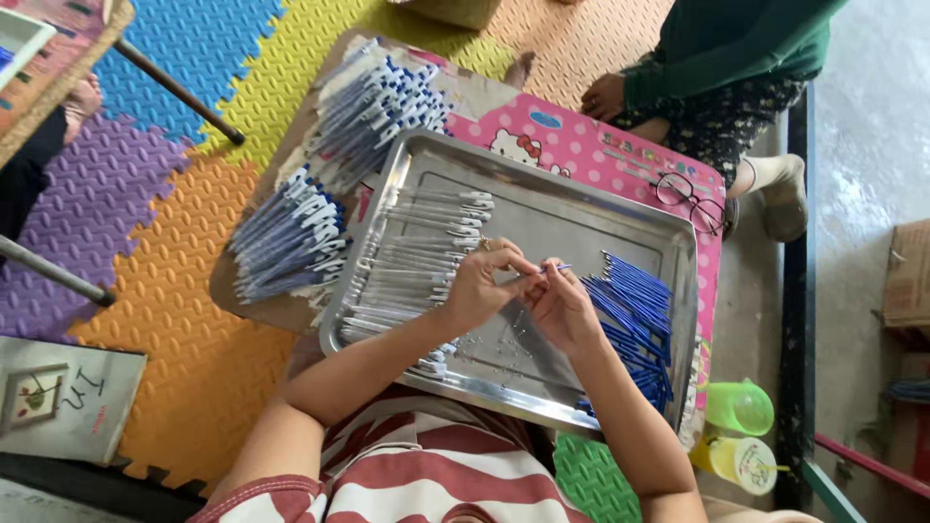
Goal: The person assembles pens by inserting blue ink cartridges into white and blue pen barrels on a metal tray.
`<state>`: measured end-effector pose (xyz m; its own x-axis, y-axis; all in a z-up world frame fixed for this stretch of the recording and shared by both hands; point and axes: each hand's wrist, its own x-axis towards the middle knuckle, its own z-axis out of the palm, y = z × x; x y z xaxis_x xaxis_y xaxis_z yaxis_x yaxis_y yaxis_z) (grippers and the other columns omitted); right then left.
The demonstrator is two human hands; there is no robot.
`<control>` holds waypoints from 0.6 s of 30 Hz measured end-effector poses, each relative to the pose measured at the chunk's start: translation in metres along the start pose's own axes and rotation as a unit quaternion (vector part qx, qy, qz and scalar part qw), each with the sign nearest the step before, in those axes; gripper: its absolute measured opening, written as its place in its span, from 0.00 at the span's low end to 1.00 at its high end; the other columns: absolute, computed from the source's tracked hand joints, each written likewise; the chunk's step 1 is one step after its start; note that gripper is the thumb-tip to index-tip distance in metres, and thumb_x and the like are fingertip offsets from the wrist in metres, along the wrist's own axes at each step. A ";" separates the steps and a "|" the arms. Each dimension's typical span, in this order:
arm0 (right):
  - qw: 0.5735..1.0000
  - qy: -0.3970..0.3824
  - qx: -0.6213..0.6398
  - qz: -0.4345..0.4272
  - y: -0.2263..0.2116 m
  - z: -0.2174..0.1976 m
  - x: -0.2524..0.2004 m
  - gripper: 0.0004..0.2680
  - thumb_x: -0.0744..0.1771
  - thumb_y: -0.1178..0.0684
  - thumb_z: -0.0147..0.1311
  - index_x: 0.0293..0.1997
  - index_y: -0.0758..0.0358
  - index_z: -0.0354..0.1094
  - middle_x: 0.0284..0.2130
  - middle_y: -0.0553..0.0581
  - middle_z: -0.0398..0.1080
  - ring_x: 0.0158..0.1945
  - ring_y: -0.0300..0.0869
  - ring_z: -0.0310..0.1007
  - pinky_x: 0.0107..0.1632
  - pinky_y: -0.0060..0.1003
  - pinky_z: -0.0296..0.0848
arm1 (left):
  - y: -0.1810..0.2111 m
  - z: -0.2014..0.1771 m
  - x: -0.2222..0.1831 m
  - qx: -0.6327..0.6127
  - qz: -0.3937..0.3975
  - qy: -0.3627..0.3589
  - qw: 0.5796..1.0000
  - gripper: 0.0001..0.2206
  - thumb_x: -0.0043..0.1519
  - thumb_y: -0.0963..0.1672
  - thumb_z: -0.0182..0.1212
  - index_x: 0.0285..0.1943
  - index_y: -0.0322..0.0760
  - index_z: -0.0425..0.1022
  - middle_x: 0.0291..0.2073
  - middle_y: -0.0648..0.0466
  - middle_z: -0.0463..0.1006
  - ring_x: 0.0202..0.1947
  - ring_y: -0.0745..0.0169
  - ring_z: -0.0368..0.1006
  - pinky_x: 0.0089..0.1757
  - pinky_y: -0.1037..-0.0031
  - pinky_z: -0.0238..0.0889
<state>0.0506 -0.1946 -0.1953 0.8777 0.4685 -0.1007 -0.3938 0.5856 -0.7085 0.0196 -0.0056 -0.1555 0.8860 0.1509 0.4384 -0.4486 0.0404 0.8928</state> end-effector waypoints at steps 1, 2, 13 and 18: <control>0.999 -0.003 0.017 0.030 0.002 -0.005 0.001 0.04 0.74 0.52 0.47 0.50 0.56 0.66 0.45 0.58 0.80 0.46 0.41 0.82 0.55 0.43 0.77 | -0.001 -0.001 0.000 0.053 0.029 0.001 0.998 0.08 0.55 0.43 0.80 0.40 0.50 0.88 0.35 0.61 0.77 0.33 0.73 0.67 0.40 0.81 0.67; 0.999 -0.002 0.018 0.031 0.004 -0.007 0.002 0.04 0.74 0.52 0.47 0.50 0.56 0.66 0.45 0.58 0.80 0.46 0.41 0.82 0.55 0.43 0.77 | -0.002 -0.003 0.002 0.052 0.028 0.000 0.998 0.08 0.55 0.43 0.80 0.40 0.50 0.88 0.35 0.61 0.77 0.33 0.73 0.67 0.40 0.81 0.67; 0.991 0.088 0.024 -0.098 -0.023 -0.040 0.024 0.06 0.74 0.51 0.52 0.47 0.52 0.77 0.44 0.57 0.83 0.42 0.40 0.85 0.51 0.39 0.83 | -0.003 -0.047 0.023 0.355 0.025 -0.188 0.916 0.14 0.70 0.49 0.61 0.59 0.39 0.75 0.47 0.46 0.77 0.47 0.44 0.79 0.47 0.59 0.73; 0.990 0.105 0.022 -0.096 -0.029 -0.053 0.027 0.06 0.74 0.51 0.51 0.49 0.52 0.76 0.47 0.60 0.82 0.43 0.41 0.85 0.52 0.40 0.83 | -0.080 -0.072 0.018 0.532 -0.087 -0.273 0.797 0.11 0.60 0.50 0.71 0.44 0.47 0.76 0.40 0.49 0.79 0.44 0.43 0.80 0.43 0.57 0.74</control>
<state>0.1004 -0.2336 -0.2148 0.9728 0.2020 -0.1133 -0.2226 0.6804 -0.6982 0.0634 0.0654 -0.2269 0.9730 -0.2301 0.0197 -0.2185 -0.8900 0.4003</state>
